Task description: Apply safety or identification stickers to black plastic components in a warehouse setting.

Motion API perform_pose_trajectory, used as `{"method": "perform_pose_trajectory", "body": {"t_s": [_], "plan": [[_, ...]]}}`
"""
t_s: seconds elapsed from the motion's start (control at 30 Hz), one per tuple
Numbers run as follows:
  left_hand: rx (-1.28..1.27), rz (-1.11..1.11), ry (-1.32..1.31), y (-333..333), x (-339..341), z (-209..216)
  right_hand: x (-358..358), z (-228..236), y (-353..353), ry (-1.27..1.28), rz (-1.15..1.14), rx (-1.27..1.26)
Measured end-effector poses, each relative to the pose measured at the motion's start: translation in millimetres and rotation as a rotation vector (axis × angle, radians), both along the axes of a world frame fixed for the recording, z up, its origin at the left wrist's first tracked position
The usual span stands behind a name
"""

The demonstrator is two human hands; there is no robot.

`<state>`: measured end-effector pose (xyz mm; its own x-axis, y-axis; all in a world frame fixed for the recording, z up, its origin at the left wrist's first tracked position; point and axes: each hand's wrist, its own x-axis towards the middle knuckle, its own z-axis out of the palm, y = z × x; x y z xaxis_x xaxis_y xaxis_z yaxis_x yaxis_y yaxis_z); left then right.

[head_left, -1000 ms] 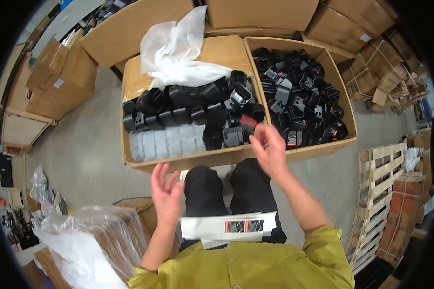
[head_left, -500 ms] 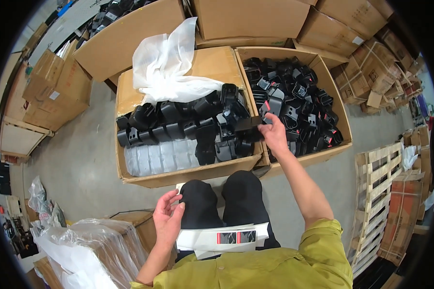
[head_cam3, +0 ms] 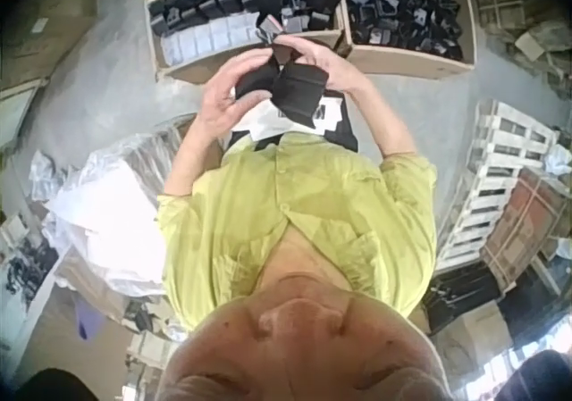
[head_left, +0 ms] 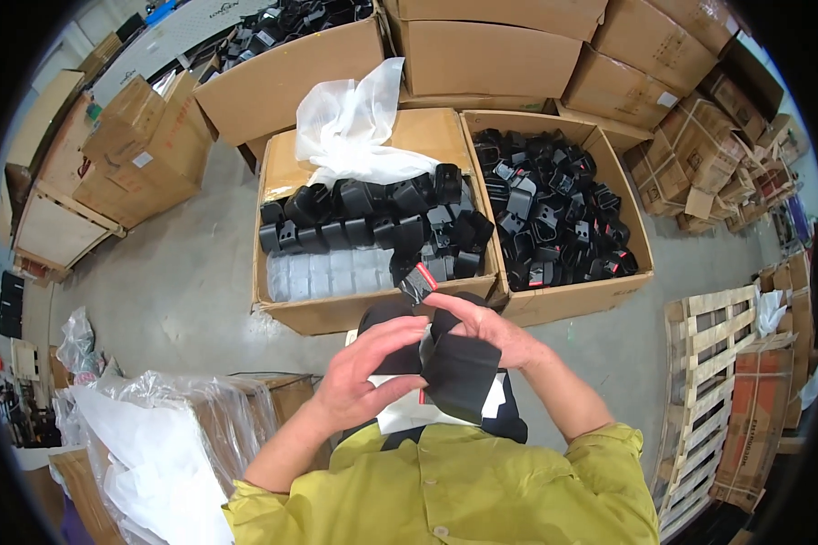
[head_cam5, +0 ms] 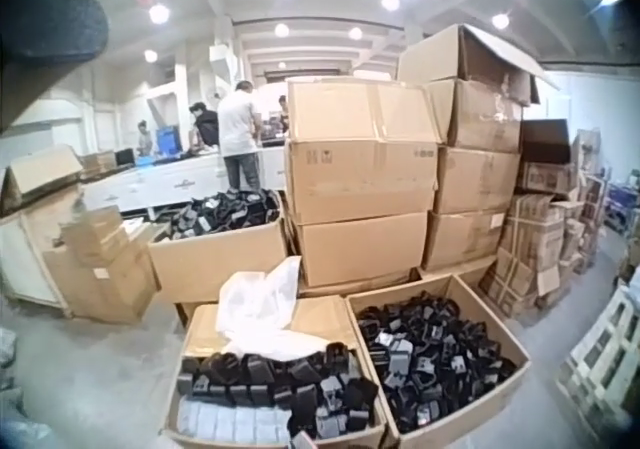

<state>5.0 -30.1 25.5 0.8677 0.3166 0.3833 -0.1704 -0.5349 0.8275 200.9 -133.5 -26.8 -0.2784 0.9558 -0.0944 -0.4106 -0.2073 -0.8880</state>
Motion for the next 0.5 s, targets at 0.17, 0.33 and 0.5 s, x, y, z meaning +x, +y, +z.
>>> {"method": "perform_pose_trajectory", "body": {"t_s": [0.17,0.33,0.5], "plan": [[0.130,-0.340,0.316,-19,7,42,-19,40,5,-0.325,0.321,-0.120],[0.201,-0.534,0.257,-57,-7,23,-57,23,-9,-0.162,0.407,0.047],[-0.403,-0.810,0.635,-62,-17,21,-52,21,-19,-0.126,0.218,-0.142]]}}
